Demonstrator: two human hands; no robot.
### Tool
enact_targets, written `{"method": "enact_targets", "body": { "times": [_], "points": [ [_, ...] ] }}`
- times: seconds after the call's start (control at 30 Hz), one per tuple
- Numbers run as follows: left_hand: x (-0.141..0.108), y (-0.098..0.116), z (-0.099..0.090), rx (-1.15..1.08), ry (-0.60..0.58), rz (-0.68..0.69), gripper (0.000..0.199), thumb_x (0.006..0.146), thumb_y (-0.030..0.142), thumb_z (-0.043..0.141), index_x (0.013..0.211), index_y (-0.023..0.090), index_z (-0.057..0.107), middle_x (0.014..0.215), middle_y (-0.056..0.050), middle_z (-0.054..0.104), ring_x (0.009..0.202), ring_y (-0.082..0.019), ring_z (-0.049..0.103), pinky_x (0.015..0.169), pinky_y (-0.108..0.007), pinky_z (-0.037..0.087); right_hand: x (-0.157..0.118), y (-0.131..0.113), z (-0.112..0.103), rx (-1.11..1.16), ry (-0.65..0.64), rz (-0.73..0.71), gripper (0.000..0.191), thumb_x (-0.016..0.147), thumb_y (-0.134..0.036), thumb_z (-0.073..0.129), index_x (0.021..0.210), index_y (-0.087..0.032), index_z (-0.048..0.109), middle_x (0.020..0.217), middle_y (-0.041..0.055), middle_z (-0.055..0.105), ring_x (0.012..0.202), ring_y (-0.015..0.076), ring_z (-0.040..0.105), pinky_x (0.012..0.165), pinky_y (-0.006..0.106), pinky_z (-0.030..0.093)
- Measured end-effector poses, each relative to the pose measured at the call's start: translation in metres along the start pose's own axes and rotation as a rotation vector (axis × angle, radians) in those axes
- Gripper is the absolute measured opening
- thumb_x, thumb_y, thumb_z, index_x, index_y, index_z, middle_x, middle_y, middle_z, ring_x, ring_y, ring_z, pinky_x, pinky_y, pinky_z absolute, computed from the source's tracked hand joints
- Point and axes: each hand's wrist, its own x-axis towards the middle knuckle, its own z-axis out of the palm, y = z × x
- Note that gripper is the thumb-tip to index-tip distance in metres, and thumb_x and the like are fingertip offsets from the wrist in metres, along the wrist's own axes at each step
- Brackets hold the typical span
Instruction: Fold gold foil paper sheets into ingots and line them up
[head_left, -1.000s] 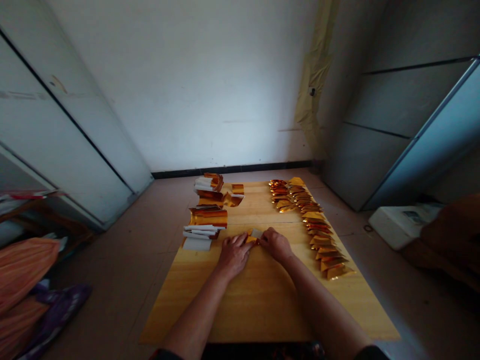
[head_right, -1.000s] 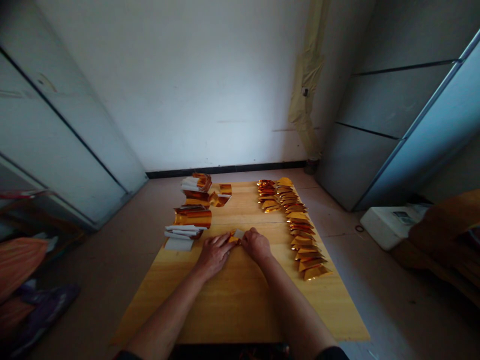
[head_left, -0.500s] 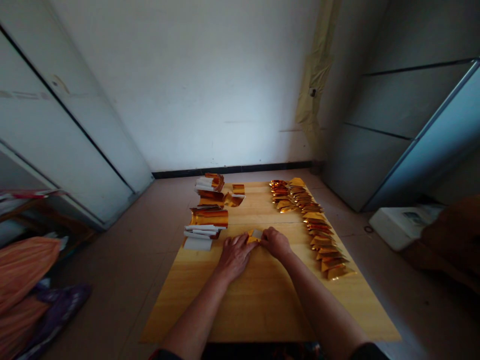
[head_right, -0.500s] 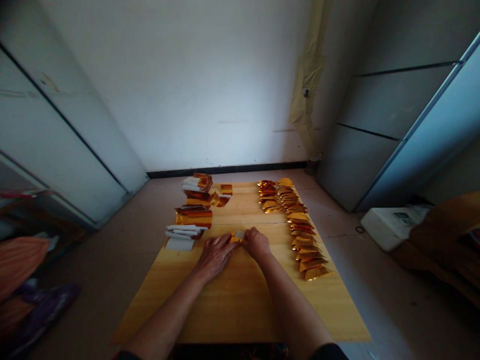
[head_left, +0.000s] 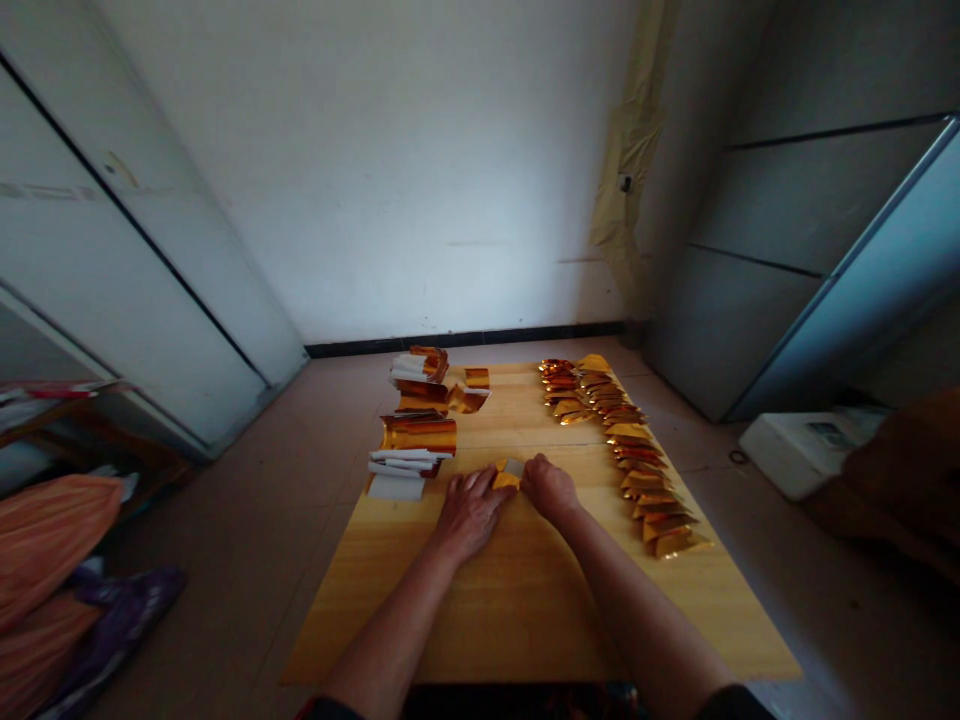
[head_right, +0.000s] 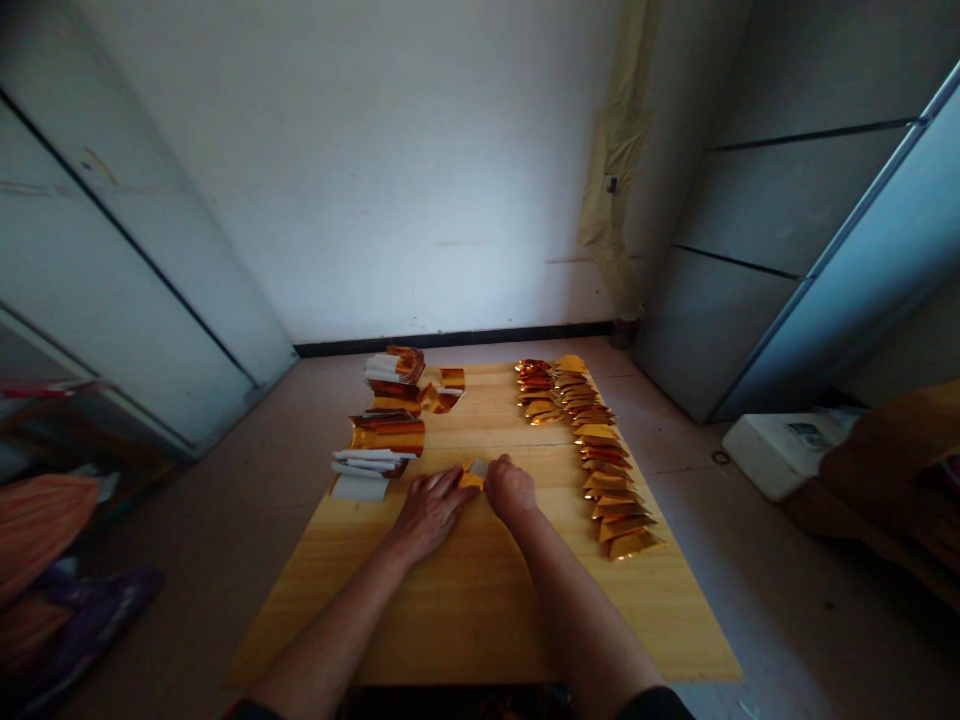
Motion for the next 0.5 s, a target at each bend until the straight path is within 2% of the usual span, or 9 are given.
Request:
{"method": "enact_targets", "body": {
  "times": [0.13,0.33,0.5],
  "points": [
    [0.0,0.001,0.0,0.003,-0.007,-0.004,0.042,0.086,0.018,0.05,0.122,0.04,0.054,0.14,-0.005,0.044,0.125,-0.025,0.043,0.099,-0.049,0.034,0.001,0.001,0.003,0.001,0.008,0.01,0.024,0.09,-0.025,0.043,0.099,-0.015,0.063,0.105,0.0122,0.062,0.086,0.0191,0.065,0.064,0.024,0.043],
    [0.001,0.001,0.001,-0.002,0.002,-0.017,0.039,0.087,0.02,0.051,0.12,0.04,0.056,0.137,-0.004,0.047,0.124,-0.024,0.043,0.1,-0.048,0.034,0.003,0.008,0.014,0.068,0.061,0.01,0.017,0.088,-0.029,0.048,0.094,-0.02,0.061,0.1,0.0055,0.061,0.081,0.0147,0.063,0.059,0.022,0.037],
    [0.001,0.0,0.002,-0.015,0.019,-0.011,0.04,0.086,0.02,0.051,0.119,0.041,0.056,0.137,-0.003,0.047,0.123,-0.024,0.044,0.099,-0.048,0.034,0.004,0.013,0.012,0.137,0.056,0.005,0.015,0.087,-0.021,0.048,0.094,-0.021,0.061,0.101,0.0044,0.06,0.081,0.0118,0.06,0.062,0.021,0.035]
  ]
}}
